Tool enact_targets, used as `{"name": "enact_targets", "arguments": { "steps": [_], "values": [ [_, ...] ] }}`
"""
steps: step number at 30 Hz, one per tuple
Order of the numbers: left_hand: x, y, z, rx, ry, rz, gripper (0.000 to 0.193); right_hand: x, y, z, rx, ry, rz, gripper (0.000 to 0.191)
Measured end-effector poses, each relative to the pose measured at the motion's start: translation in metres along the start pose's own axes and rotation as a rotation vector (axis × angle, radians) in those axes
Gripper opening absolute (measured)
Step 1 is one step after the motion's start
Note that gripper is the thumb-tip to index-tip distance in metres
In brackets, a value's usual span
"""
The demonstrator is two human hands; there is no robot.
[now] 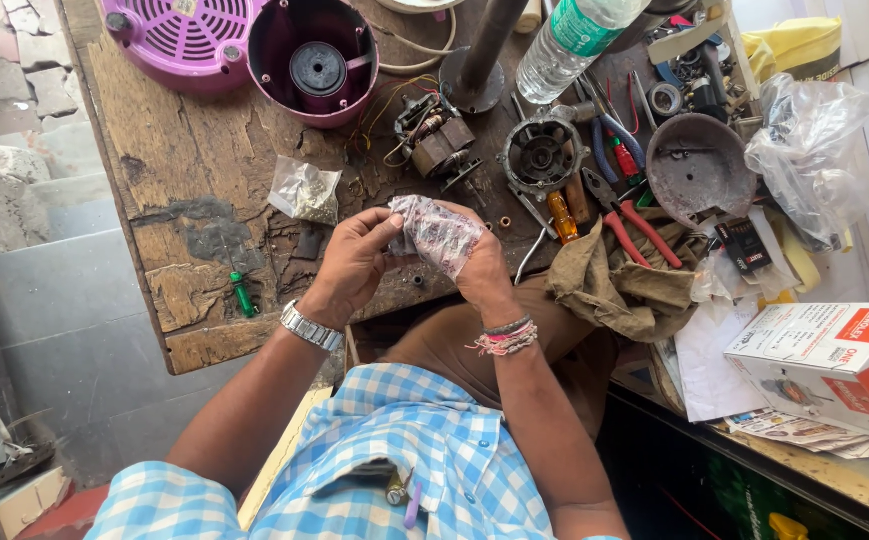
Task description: The person assembles small electrical components on a cluttered workbench. They repeatedly open plastic bags, remove small metal parts, and place them into a motor housing while handling various tools and parts.
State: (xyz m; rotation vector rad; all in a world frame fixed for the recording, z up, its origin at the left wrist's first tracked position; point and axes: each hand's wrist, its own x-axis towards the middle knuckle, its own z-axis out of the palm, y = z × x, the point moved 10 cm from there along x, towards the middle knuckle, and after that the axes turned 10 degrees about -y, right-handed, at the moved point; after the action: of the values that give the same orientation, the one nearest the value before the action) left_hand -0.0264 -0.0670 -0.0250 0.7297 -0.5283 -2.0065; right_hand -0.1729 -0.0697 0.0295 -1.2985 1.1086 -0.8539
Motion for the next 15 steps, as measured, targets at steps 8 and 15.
{"name": "enact_targets", "arguments": {
  "steps": [8, 15],
  "values": [
    [0.005, -0.001, -0.010, 0.049, 0.074, -0.016, 0.013, 0.003, -0.020, 0.010, -0.203, -0.027, -0.117, 0.041],
    [-0.001, 0.004, -0.002, -0.087, -0.009, 0.030, 0.034, 0.006, -0.010, -0.007, -0.174, 0.018, -0.034, 0.043]
  ]
}}
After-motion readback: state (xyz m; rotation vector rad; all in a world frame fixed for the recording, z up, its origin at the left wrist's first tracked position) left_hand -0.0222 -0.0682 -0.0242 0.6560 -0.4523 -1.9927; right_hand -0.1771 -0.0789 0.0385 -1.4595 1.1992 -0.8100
